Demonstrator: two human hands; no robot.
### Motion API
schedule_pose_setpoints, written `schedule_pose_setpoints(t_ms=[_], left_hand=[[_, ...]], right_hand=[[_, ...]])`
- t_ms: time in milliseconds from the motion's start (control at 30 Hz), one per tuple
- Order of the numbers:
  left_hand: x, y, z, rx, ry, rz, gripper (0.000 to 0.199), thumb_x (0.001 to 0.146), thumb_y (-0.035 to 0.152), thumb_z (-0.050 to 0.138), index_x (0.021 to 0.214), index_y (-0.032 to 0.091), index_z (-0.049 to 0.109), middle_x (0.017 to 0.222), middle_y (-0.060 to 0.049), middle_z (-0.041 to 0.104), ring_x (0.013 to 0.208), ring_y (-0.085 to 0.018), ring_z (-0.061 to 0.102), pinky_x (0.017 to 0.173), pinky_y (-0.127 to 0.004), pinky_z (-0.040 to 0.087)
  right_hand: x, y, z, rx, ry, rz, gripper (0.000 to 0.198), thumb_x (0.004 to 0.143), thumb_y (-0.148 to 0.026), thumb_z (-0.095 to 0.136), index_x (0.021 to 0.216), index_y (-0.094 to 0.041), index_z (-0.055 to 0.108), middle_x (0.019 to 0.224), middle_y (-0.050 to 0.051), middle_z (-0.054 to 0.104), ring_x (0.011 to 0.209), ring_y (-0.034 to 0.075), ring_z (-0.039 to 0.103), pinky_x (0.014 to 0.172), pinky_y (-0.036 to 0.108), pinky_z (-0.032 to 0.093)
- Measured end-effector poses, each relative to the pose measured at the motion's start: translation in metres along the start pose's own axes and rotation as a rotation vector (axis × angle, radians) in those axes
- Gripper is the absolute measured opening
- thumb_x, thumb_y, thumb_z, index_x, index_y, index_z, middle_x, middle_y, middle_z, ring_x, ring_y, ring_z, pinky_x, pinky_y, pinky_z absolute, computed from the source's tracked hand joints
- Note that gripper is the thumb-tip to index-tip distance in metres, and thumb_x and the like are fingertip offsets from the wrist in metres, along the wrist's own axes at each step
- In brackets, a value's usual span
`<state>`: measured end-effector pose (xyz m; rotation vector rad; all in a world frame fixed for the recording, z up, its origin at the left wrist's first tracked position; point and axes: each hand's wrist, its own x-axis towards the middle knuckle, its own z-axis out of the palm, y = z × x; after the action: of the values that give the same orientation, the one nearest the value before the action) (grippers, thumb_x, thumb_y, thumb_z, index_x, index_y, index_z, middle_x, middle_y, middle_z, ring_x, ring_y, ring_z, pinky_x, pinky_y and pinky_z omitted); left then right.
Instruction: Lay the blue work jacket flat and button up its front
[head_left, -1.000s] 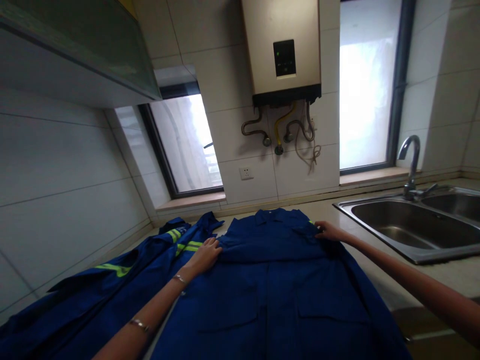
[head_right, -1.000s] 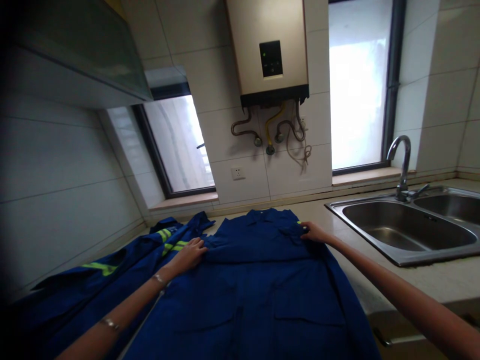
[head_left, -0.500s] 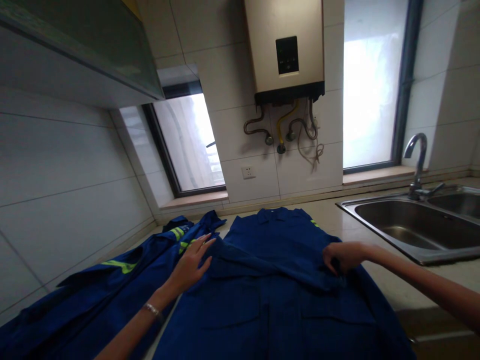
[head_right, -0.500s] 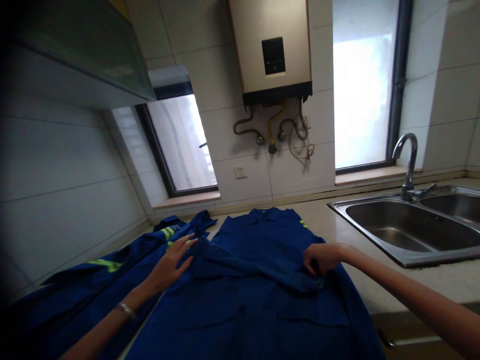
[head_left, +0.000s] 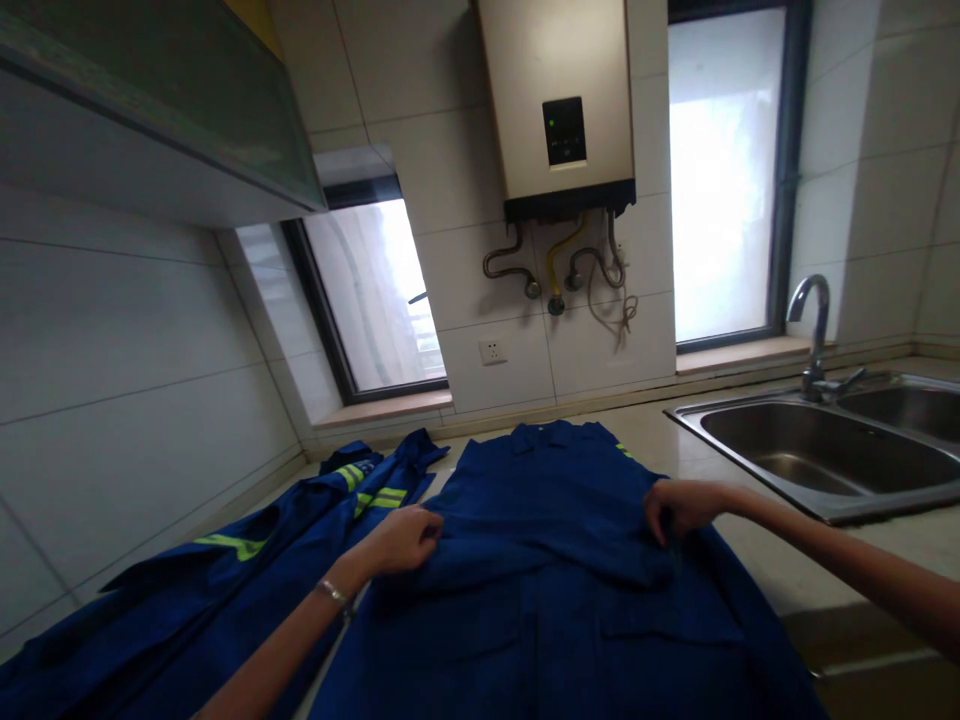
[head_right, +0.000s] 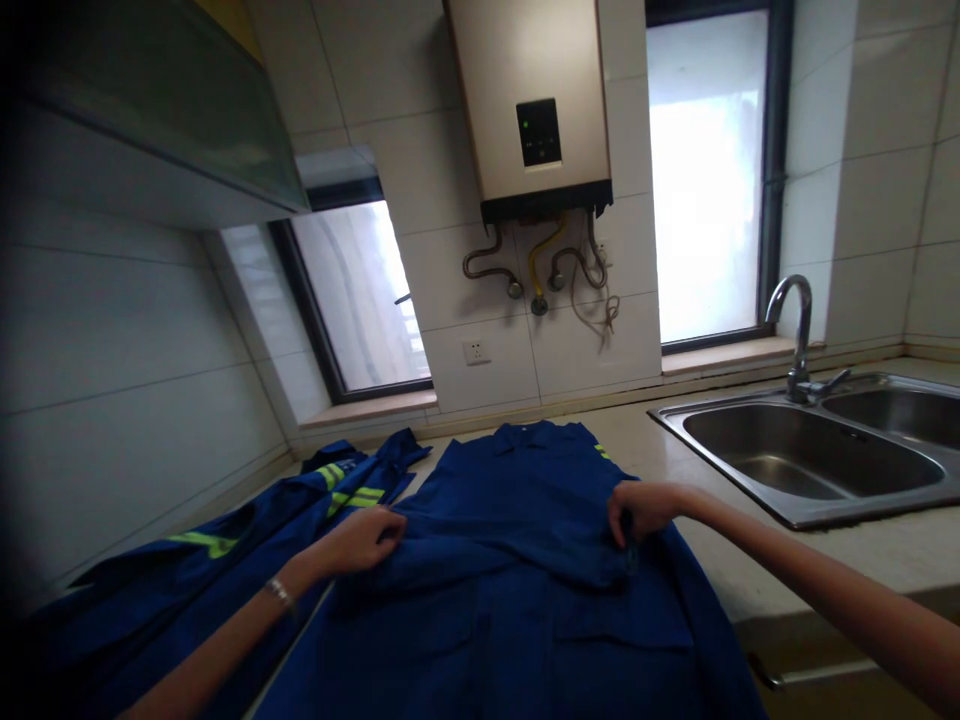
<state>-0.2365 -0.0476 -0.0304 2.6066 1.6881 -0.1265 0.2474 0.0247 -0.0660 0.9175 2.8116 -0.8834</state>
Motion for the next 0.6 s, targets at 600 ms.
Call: schedule_pose_setpoints(t_ms=[600], left_hand=[[0.037, 0.058, -0.059, -1.042, 0.464, -0.396, 0.025, 0.086, 0.030, 0.046, 0.098, 0.009, 0.050, 0.055, -0.003, 0.062, 0.049, -0.020, 0.062, 0.046, -0.025, 0.049]], right_hand=[[0.051, -0.149, -0.042, -0.431, 0.840, -0.430, 0.063, 0.082, -0.013, 0.052, 0.139, -0.026, 0.030, 0.146, 0.008, 0.028, 0.129, 0.023, 0.031, 0.105, 0.043, 0.033]])
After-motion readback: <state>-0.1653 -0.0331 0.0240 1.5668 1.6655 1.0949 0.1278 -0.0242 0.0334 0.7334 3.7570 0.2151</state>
